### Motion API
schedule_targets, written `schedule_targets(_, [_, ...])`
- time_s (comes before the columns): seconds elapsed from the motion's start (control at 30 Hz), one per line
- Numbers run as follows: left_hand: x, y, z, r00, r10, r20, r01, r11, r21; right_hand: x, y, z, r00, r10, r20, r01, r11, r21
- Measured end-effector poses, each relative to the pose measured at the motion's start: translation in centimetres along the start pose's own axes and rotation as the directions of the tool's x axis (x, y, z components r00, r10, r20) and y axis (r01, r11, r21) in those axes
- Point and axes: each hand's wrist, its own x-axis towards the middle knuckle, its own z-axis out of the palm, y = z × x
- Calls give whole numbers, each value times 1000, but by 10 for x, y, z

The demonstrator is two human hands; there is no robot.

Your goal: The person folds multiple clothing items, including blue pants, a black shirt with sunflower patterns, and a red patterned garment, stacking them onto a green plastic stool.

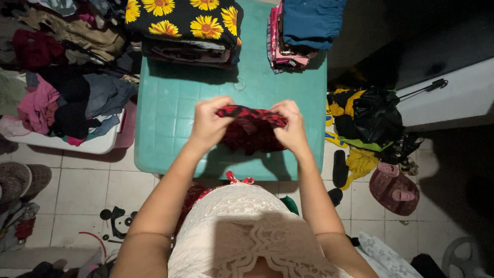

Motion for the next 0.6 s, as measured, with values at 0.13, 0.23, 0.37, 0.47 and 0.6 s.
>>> schedule_targets(0.13, [-10, -53, -11, 985, -165, 58, 173, 879, -445, -7, 22, -1, 897, -235, 374, 13, 860, 510])
schedule_targets(0.23, [-25, -98, -6, 968, -251, 29, 224, 800, -556, -26, 45, 26, 846, -102, 523, -277, 755, 595])
schedule_targets(0.37, [-42, -124, 1, 971, -209, 118, 239, 883, -404, -57, 67, 81, 807, 220, 548, -561, 572, 598])
schedule_targets(0.47, [-32, -92, -2, 941, -126, 315, 273, 833, -481, -53, 61, 94, 933, 116, 341, -297, 782, 548])
schedule_targets(0.6, [-3, -2, -26, 817, -91, 570, 430, 755, -495, -21, 46, 67, 978, 179, 105, -190, 977, 101])
